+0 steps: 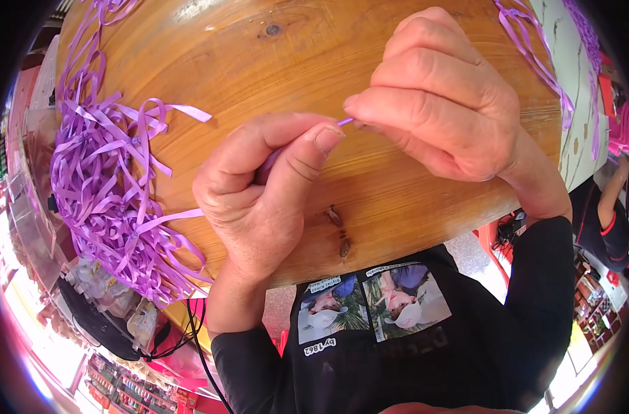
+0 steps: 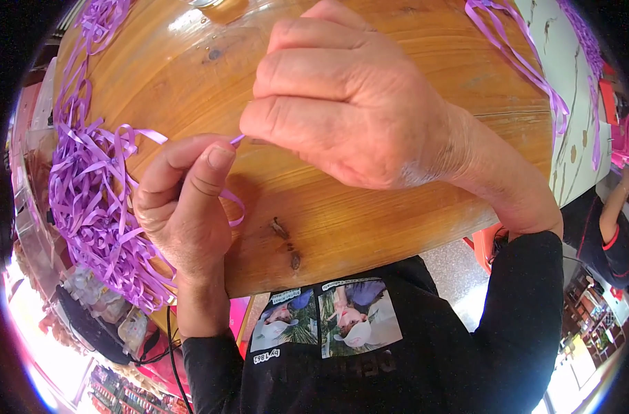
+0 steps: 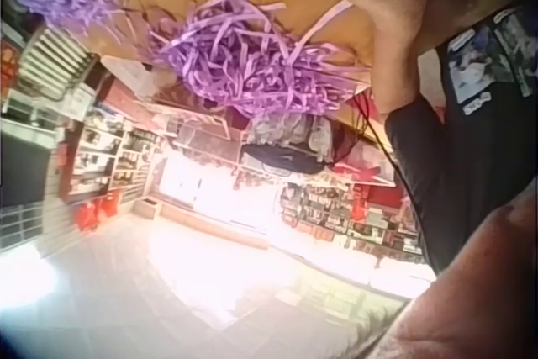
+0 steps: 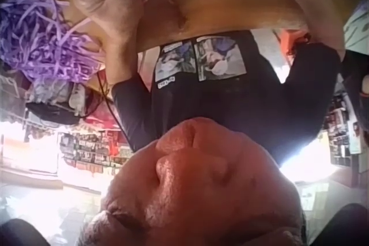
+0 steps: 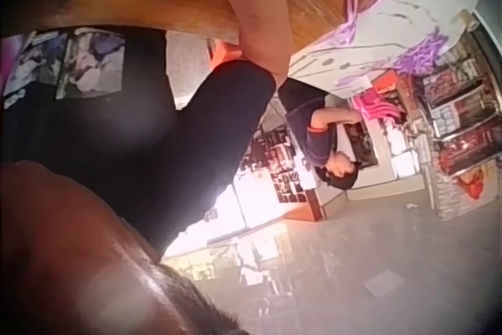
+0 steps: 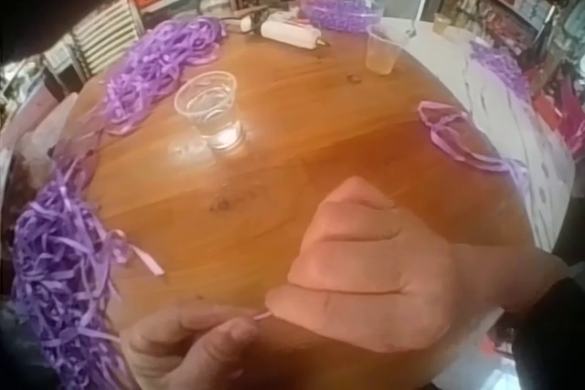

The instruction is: Manually tying and bundling purple plastic ribbons on a wooden table.

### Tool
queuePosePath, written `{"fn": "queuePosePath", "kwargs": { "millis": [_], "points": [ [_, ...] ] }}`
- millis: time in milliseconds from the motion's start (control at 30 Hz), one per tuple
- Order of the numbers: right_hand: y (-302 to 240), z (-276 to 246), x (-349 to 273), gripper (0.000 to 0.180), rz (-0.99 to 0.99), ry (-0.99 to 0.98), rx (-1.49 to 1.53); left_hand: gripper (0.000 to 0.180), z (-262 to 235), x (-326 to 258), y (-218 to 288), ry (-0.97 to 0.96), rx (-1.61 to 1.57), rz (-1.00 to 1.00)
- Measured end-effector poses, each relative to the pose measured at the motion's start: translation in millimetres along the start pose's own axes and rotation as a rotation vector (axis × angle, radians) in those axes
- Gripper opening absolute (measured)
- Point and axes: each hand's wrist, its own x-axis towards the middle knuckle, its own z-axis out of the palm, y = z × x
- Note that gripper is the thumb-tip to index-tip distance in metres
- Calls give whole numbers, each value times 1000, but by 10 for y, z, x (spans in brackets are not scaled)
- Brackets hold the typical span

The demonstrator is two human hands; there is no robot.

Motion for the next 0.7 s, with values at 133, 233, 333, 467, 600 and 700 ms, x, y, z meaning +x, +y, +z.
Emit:
{"fn": "queuePosePath", "kwargs": {
  "millis": [133,233,333,467,600,700],
  "points": [
    [38,-8,-33,27,18,17,16,7,14,9,-5,19,-27,9],
    [69,-11,-43,29,75,7,79,7,17,17,11,58,-158,-92],
    [92,-8,-57,32,181,-13,201,6,23,17,0,86,-280,-144],
    [119,22,-101,36,283,-40,274,6,37,6,6,97,-296,-129],
    [106,20,-103,37,353,-91,296,7,45,8,1,108,-355,-114],
    [70,153,-68,41,400,-90,477,6,33,-41,60,73,-449,-108]
  ]
}}
